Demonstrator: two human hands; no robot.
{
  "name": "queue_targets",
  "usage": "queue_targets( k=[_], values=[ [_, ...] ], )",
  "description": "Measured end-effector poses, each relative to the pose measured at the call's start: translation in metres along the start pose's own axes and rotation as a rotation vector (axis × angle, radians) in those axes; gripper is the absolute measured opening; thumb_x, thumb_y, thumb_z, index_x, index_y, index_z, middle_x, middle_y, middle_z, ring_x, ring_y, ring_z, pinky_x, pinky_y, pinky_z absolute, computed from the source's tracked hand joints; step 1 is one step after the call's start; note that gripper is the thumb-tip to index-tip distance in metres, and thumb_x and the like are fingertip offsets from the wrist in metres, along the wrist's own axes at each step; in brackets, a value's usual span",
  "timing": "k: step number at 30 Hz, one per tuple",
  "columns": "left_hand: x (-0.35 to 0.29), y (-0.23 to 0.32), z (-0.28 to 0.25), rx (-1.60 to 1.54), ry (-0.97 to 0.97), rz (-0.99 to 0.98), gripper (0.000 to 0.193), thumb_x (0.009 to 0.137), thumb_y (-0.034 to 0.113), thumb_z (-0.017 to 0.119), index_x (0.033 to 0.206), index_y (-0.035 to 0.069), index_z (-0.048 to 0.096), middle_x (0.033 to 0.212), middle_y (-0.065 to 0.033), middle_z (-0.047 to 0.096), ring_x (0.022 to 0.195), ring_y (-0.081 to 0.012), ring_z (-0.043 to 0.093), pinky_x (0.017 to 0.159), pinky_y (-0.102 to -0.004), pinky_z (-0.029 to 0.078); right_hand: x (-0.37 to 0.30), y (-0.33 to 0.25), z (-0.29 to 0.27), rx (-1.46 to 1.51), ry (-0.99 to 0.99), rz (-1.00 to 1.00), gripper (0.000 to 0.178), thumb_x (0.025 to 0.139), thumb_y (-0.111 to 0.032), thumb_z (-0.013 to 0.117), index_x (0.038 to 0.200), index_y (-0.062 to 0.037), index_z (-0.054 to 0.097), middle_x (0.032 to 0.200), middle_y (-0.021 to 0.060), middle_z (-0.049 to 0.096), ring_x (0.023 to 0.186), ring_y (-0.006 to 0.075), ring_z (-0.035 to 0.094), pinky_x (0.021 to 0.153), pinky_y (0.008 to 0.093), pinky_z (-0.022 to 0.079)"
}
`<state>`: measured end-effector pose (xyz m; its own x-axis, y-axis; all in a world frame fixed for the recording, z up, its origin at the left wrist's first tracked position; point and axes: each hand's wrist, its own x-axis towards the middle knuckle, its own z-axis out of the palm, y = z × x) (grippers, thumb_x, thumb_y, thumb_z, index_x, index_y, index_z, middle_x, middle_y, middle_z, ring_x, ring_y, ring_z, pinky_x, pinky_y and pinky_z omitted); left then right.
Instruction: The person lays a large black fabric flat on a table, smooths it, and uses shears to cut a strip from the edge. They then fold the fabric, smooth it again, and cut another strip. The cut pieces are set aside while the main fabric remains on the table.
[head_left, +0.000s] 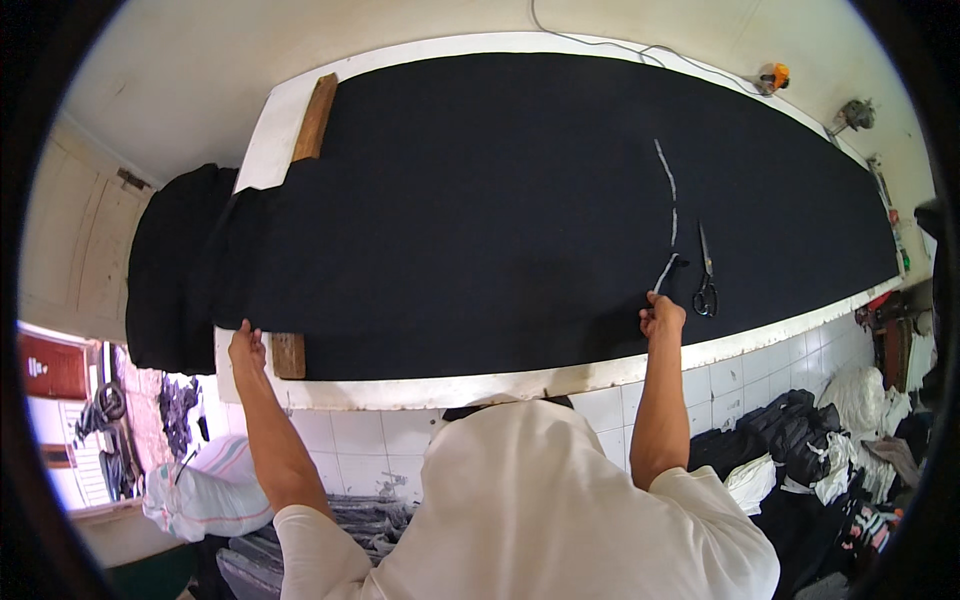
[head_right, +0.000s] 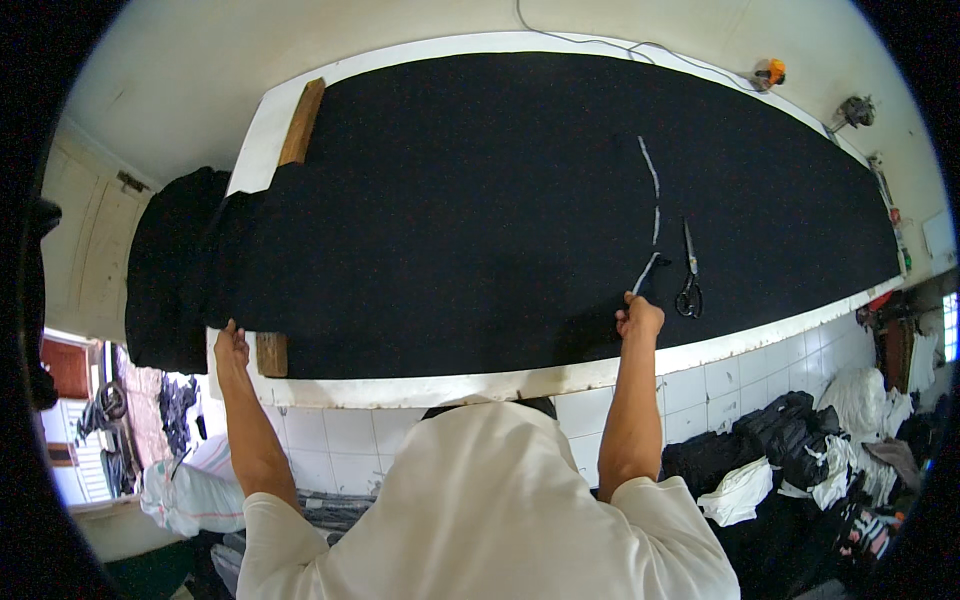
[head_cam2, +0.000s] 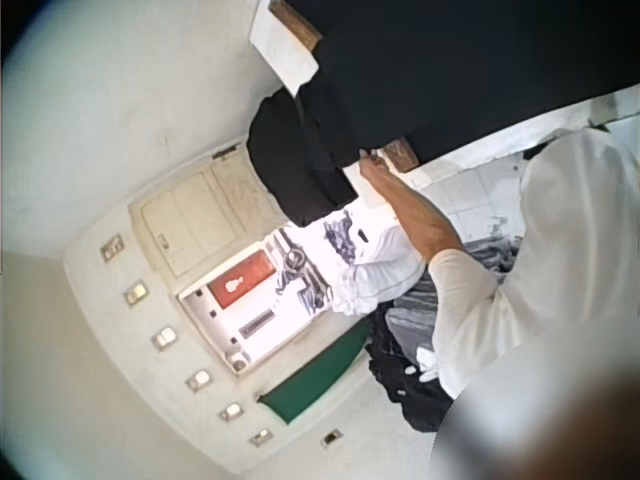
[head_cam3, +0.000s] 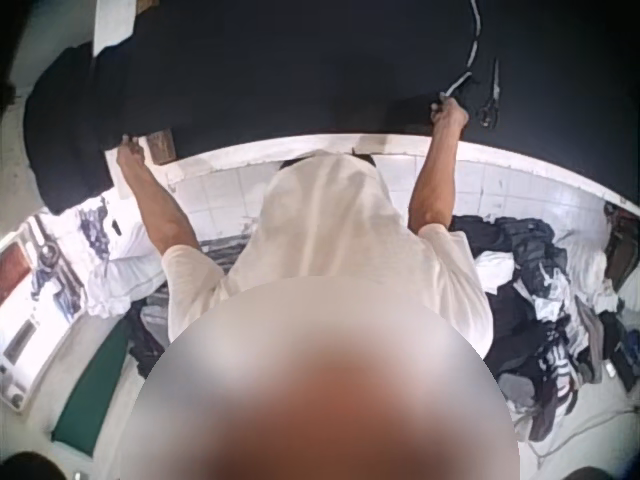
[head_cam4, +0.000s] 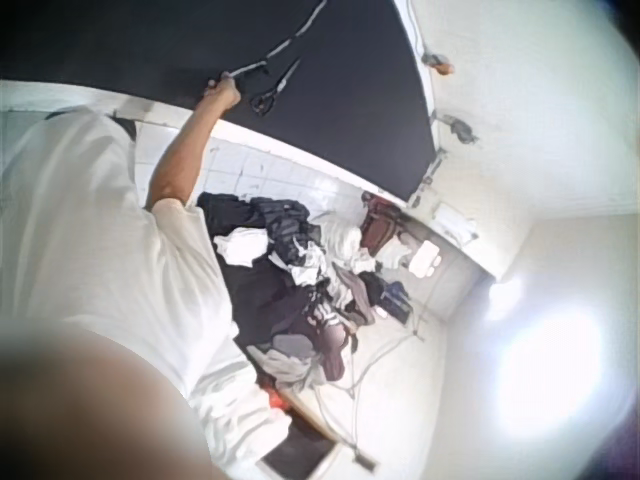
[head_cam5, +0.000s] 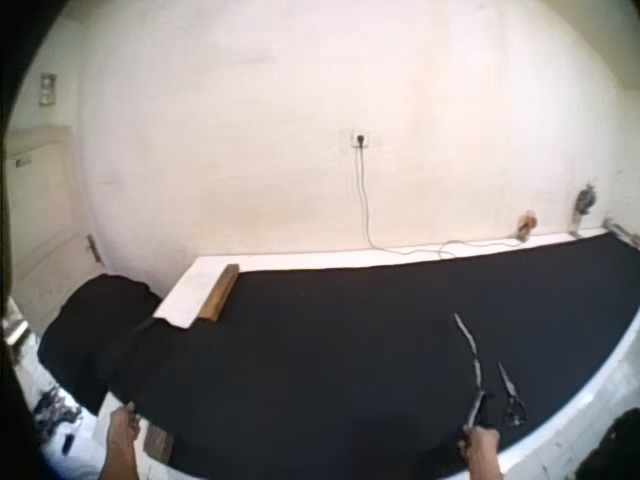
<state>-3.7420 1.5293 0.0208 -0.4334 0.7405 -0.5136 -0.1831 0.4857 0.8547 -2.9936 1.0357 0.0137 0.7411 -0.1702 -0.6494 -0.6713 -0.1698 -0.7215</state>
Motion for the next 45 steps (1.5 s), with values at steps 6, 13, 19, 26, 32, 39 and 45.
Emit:
queue_targets(
  k=[6,13,19,26,32,39,45],
  values=[
    [-0.016,0.017,-0.007,0.013,0.006,0.094,0.024,0.102,0.027,0.082,0.096,0.008,0.068,0.075,-0.0015,0.066,0.058,-0.0095,0.064,0.041,-0.0189,0.038,-0.007,-0.020,-0.014,-0.028,-0.143,-0.195,0.030,0.095,-0.006,0.081,0.113,0.0079,0.061,0.075,0.0067,0.058,0.049,0.0148,0.051,0.042,0.0310,0.033],
    [-0.016,-0.026,-0.025,0.007,-0.009,-0.052,0.028,0.103,0.030,0.081,0.095,0.008,0.066,0.078,0.0000,0.065,0.064,-0.0095,0.066,0.045,-0.0203,0.041,-0.001,0.003,-0.023,-0.086,-0.141,-0.168,0.030,0.099,-0.007,0.081,0.113,0.0104,0.060,0.072,0.0059,0.059,0.049,0.0156,0.053,0.041,0.0318,0.035],
    [-0.010,-0.030,-0.022,0.073,0.032,0.022,0.025,0.103,0.028,0.082,0.099,0.006,0.069,0.082,-0.0037,0.069,0.064,-0.0106,0.065,0.046,-0.0207,0.041,0.010,0.006,-0.031,-0.119,-0.182,-0.180,0.029,0.101,-0.009,0.079,0.110,0.0108,0.060,0.072,0.0100,0.063,0.047,0.0188,0.059,0.039,0.0319,0.036],
    [-0.006,-0.040,-0.011,0.127,0.128,0.081,0.025,0.105,0.025,0.078,0.108,0.001,0.074,0.081,-0.0071,0.073,0.058,-0.0126,0.062,0.047,-0.0229,0.040,0.011,0.007,-0.037,-0.126,-0.225,-0.213,0.034,0.102,-0.009,0.077,0.116,0.0150,0.056,0.073,0.0131,0.066,0.047,0.0190,0.062,0.037,0.0323,0.038],
    [-0.016,-0.048,0.007,0.028,0.239,0.198,0.028,0.110,0.021,0.071,0.106,-0.007,0.073,0.085,-0.0127,0.075,0.061,-0.0141,0.062,0.048,-0.0260,0.042,0.010,0.007,-0.034,-0.165,-0.264,-0.168,0.043,0.102,-0.010,0.075,0.123,0.0189,0.051,0.074,0.0176,0.068,0.047,0.0220,0.063,0.037,0.0333,0.038],
    [-0.161,-0.055,0.089,0.603,0.427,0.649,0.079,0.103,0.030,0.067,0.167,-0.003,0.035,0.159,-0.0314,0.054,0.138,-0.0456,0.063,0.114,-0.0494,0.054,0.029,-0.027,-0.058,-0.584,0.013,-0.208,0.026,0.096,-0.008,0.073,0.115,0.0095,0.069,0.106,0.0235,0.079,0.070,0.0343,0.074,0.061,0.0453,0.056],
    [-0.384,-0.196,0.230,1.143,-0.684,1.390,0.072,0.107,0.032,0.064,0.168,0.002,0.040,0.178,-0.0251,0.027,0.166,-0.0474,0.019,0.135,-0.0608,0.015,0.073,-0.066,-0.084,-1.057,0.373,-0.981,0.042,0.092,-0.016,0.077,0.128,0.0021,0.066,0.131,0.0288,0.068,0.122,0.0457,0.065,0.101,0.0561,0.055]
  ],
)
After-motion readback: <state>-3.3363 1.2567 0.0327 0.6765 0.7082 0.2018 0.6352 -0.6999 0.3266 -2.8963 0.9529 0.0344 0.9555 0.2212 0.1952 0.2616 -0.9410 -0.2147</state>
